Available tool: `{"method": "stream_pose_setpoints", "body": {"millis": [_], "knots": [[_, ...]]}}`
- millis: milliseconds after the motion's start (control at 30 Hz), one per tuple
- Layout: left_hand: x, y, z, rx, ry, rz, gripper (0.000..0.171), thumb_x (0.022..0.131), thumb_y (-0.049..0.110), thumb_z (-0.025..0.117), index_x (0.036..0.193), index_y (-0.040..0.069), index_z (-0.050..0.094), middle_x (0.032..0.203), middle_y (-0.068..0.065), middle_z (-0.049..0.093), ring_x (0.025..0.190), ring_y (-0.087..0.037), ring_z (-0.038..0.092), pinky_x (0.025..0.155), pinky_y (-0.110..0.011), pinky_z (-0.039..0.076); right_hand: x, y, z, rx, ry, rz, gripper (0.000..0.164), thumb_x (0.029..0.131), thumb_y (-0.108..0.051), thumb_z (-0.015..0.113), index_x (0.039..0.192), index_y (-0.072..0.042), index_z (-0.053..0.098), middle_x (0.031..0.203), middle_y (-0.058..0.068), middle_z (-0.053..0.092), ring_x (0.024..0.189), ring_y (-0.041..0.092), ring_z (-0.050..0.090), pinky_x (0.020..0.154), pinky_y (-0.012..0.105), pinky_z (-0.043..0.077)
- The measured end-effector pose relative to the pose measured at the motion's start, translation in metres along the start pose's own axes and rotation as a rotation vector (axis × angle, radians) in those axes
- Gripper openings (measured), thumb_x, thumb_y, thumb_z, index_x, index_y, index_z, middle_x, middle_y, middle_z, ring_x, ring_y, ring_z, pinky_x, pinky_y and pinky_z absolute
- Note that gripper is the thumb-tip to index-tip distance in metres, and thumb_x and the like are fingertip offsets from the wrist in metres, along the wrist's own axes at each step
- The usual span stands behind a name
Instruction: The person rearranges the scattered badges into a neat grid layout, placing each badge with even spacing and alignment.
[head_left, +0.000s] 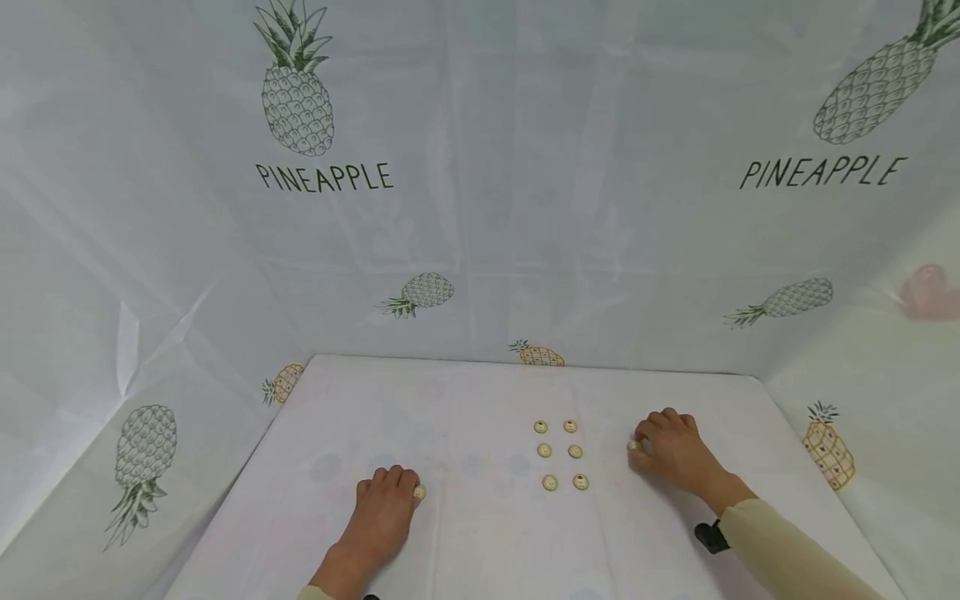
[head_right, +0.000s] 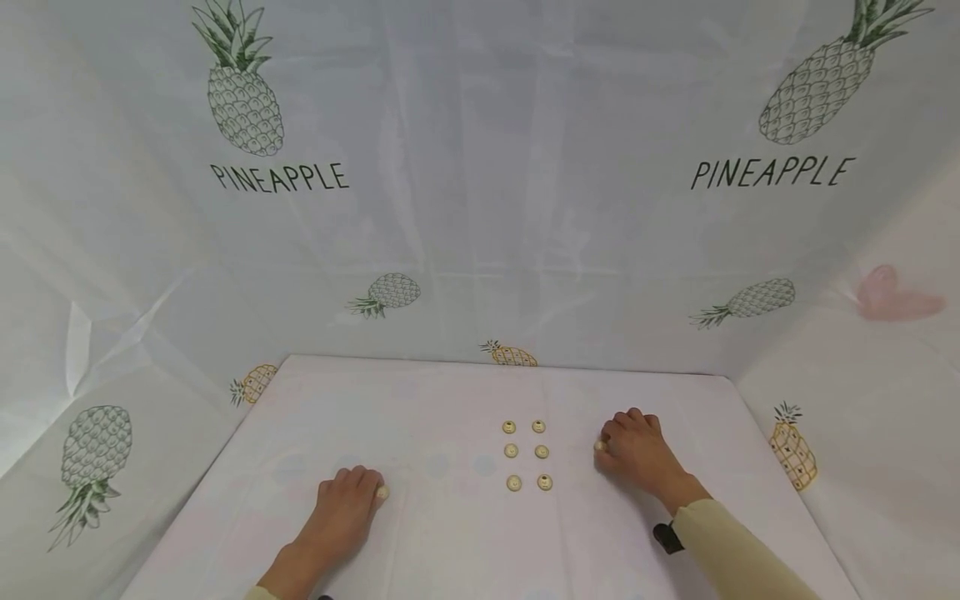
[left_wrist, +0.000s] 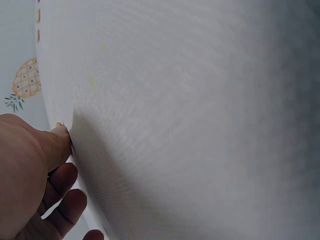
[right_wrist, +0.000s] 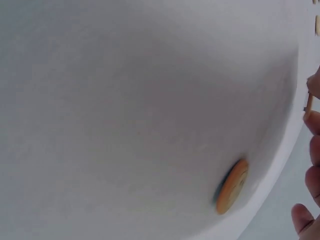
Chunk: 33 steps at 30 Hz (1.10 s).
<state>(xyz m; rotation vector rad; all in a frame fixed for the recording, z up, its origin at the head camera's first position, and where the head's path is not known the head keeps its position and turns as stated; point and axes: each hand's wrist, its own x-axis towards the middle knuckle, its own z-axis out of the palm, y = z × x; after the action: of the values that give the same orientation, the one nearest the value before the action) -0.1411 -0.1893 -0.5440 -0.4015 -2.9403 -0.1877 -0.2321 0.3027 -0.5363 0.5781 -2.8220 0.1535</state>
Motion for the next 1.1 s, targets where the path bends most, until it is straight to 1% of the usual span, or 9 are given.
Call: {"method": "stream_pose_setpoints", "body": {"millis": [267, 533, 633, 867, 967, 1100], "knots": [[0.000, 0.001, -0.001, -0.016, -0.015, -0.009, 0.024, 0.094, 0.024, 0.080, 0.105, 0.011, 0.063, 0.093, 0.001, 0.056, 0.090, -0.020, 0.052, 0.080, -0.049, 0.046, 0.011, -0.012, 0.001, -0.028, 0.082, -0.088, 0.019, 0.084, -0.023, 0.082, 0.088, -0.016, 0.065, 0.089, -0.003, 0.060, 0.089, 0.023, 0.050, 0.087, 0.053, 0.041], [0.000, -0.001, 0.001, -0.016, 0.008, 0.000, 0.024, 0.093, 0.024, 0.081, 0.104, 0.011, 0.063, 0.092, 0.001, 0.057, 0.089, -0.019, 0.052, 0.078, -0.047, 0.046, 0.022, -0.024, 0.002, -0.035, 0.150, -0.160, 0.022, 0.081, -0.022, 0.084, 0.085, -0.017, 0.063, 0.088, -0.004, 0.061, 0.086, 0.020, 0.048, 0.086, 0.049, 0.041], [0.000, -0.001, 0.002, -0.018, -0.001, 0.000, 0.024, 0.093, 0.023, 0.080, 0.105, 0.012, 0.063, 0.093, 0.001, 0.056, 0.088, -0.019, 0.051, 0.079, -0.047, 0.046, 0.027, -0.027, 0.002, -0.036, 0.139, -0.157, 0.021, 0.083, -0.023, 0.083, 0.086, -0.017, 0.063, 0.090, -0.003, 0.062, 0.087, 0.020, 0.048, 0.087, 0.050, 0.041], [0.001, -0.002, 0.003, -0.018, -0.027, 0.001, 0.023, 0.095, 0.023, 0.079, 0.107, 0.012, 0.064, 0.095, 0.001, 0.057, 0.088, -0.018, 0.049, 0.081, -0.049, 0.048, 0.037, -0.036, 0.001, -0.039, 0.043, -0.112, 0.018, 0.089, -0.029, 0.079, 0.091, -0.017, 0.066, 0.097, -0.002, 0.065, 0.093, 0.021, 0.049, 0.094, 0.053, 0.042], [0.001, -0.002, 0.002, -0.020, -0.029, 0.002, 0.023, 0.094, 0.023, 0.079, 0.108, 0.011, 0.064, 0.096, 0.001, 0.057, 0.089, -0.018, 0.049, 0.081, -0.049, 0.047, 0.043, -0.040, 0.003, -0.034, 0.043, -0.121, 0.018, 0.090, -0.029, 0.079, 0.093, -0.016, 0.068, 0.095, -0.003, 0.064, 0.093, 0.021, 0.049, 0.094, 0.052, 0.041], [0.001, -0.001, 0.000, -0.016, -0.031, -0.002, 0.023, 0.094, 0.023, 0.079, 0.107, 0.011, 0.064, 0.095, 0.001, 0.058, 0.089, -0.019, 0.050, 0.080, -0.049, 0.047, 0.051, -0.044, 0.005, -0.033, 0.079, -0.162, 0.017, 0.089, -0.028, 0.080, 0.093, -0.015, 0.069, 0.091, -0.003, 0.062, 0.090, 0.020, 0.049, 0.091, 0.050, 0.040]]}}
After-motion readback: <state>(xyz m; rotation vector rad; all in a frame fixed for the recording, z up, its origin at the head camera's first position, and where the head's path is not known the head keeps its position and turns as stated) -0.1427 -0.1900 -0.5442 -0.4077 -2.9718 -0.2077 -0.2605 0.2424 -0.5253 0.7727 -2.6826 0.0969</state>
